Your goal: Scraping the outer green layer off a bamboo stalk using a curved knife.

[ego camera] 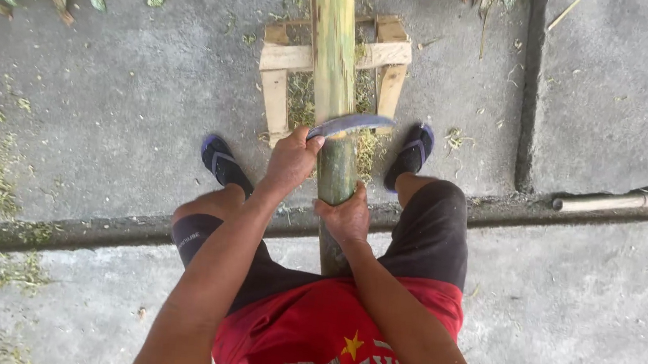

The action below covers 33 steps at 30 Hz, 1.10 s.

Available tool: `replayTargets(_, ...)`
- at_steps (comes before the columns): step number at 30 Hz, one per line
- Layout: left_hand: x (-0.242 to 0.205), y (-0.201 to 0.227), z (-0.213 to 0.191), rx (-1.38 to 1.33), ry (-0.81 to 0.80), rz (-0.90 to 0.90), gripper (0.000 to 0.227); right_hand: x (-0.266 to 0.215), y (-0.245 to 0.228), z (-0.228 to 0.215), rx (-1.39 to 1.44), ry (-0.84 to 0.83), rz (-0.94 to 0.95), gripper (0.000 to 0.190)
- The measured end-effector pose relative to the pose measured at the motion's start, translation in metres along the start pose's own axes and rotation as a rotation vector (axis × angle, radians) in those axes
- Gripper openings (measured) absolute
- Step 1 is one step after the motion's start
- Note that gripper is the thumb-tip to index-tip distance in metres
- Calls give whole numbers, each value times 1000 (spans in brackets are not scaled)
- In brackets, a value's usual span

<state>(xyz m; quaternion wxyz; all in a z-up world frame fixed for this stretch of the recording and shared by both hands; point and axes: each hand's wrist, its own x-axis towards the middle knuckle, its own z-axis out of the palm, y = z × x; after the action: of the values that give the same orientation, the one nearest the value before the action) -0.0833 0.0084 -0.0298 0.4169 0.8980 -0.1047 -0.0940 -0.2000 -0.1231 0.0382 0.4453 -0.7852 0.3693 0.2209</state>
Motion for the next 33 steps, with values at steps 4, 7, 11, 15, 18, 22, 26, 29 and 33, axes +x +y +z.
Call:
replayTargets(4, 8, 35, -28, -137, -276, -409, 37, -6, -1, -3, -48, 6, -4, 110)
replayTargets(7, 13, 17, -16, -304, 35, -509, 35, -2, -6, -3, -37, -4, 35, 114)
replayTargets(11, 11, 35, -27, -310, -117, -407, 36, 0, -2, 0, -56, 12, 15, 116)
replayTargets(15, 6, 23, -13, -179, -349, -335, 37, 1, -3, -1, -58, -38, 44, 118)
replayTargets(18, 13, 30, -23, -89, -267, -419, 40, 0, -1, 1, -39, 21, -16, 107)
replayTargets(22, 8, 24, -14, -140, -112, -321, 42, 3, 9, 5, 31, -21, -52, 113)
replayTargets(26, 21, 49, -32, -239, -163, -448, 34, 6, 0, 3, 37, -12, -40, 107)
replayTargets(29, 10, 68, -36, -428, -162, -600, 28, 0, 1, -1, 49, 3, -41, 108)
replayTargets(33, 16, 53, -33, -422, -148, -646, 25, 3, 8, 3, 7, 42, -68, 110)
